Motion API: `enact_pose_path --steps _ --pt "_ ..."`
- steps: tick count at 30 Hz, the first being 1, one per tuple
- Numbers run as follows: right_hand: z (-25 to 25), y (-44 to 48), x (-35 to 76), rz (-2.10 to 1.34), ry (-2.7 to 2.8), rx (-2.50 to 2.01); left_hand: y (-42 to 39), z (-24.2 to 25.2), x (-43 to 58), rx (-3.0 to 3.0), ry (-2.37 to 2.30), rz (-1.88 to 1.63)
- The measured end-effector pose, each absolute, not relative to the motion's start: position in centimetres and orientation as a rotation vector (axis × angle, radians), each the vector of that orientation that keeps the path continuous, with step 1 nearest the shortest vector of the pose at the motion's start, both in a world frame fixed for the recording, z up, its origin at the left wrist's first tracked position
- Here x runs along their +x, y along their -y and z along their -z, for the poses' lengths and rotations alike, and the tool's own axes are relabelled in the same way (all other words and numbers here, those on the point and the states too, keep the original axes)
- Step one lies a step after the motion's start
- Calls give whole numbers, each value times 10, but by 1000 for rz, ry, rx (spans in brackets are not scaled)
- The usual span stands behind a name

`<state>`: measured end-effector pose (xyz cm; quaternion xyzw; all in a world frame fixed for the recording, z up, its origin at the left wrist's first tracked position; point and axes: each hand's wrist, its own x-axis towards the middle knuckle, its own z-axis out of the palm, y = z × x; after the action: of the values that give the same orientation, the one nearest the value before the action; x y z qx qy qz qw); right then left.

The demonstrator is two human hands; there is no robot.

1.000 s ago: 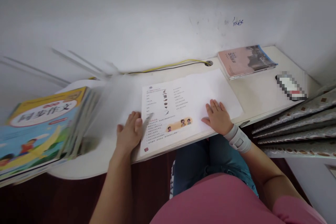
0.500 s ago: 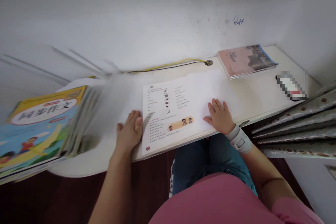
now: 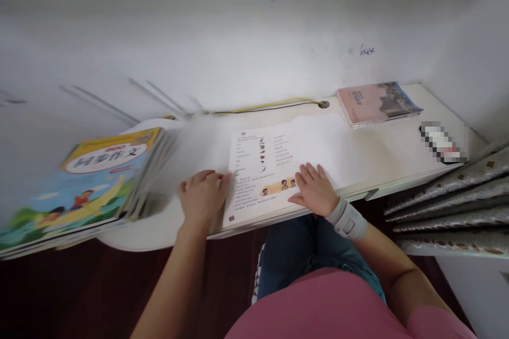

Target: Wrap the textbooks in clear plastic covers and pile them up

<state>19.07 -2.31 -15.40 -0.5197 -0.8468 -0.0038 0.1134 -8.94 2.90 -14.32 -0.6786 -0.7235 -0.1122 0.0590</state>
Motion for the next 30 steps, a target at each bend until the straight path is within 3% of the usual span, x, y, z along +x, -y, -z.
enact_pose_path --steps 6,13,17,25,30 --pt "171 29 173 105 2403 -1651 -16 129 -61 -1991 2214 -48" --pt "171 28 172 71 2404 -1651 -39 127 -69 -1945 2654 44" --pt "161 27 173 5 2410 -1667 -51 100 -71 -2003 2712 178" --pt "99 -23 194 -711 2100 -1152 -71 -2 17 -2452 2227 656" --pt "65 -47 234 -1155 1568 -1083 -85 -6 91 -2813 1819 1123"
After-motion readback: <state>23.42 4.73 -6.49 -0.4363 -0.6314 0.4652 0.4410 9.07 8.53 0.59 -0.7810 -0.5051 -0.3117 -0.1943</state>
